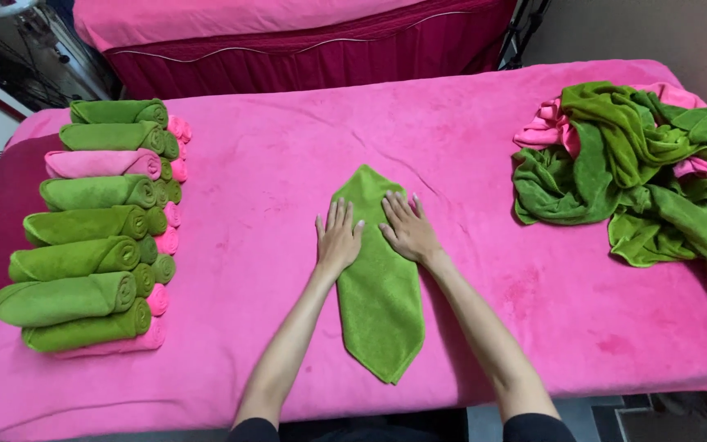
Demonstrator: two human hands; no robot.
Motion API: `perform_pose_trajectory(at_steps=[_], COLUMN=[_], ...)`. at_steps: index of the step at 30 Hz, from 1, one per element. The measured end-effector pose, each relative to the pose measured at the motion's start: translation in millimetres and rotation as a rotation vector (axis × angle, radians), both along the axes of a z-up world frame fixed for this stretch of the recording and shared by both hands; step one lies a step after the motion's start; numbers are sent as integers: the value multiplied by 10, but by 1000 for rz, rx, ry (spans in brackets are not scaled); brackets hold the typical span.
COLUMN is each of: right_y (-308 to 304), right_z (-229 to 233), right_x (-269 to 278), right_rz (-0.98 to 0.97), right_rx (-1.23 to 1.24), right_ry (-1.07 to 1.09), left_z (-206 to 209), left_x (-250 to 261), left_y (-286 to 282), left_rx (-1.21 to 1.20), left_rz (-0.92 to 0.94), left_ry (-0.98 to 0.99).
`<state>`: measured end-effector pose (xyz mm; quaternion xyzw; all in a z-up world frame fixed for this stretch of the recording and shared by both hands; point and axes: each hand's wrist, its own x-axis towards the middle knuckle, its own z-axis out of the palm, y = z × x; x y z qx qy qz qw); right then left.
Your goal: Folding a green towel into a decorative roll on a pink spa bed.
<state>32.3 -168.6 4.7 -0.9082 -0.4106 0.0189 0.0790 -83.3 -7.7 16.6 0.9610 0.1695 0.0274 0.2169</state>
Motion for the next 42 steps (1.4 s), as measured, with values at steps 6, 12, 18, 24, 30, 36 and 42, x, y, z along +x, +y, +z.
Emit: perform_pose_trajectory(at_steps=[6, 12, 18, 24, 30, 36, 42], right_y=[189, 398, 418, 584, 903, 923, 771], right_z=[-71, 73, 93, 29, -58, -20, 173], right_x=[151, 215, 257, 377, 667, 820, 585], right_rz=[68, 51, 81, 139, 130, 165, 203], right_rx=[-187, -188, -149, -185, -209, -166, -88], right_ry=[-14, 18, 4, -15, 44, 115, 32], left_z=[-12, -106, -512, -772, -684, -681, -631], left_x=[46, 300, 520, 744, 880, 869, 740], left_y=[62, 286, 533, 699, 780, 882, 887], left_rx=[30, 25, 26, -2, -130, -255, -278], left_rz=[37, 31, 104, 230, 300, 238, 219], left_ry=[111, 90, -206, -329, -320, -299, -371])
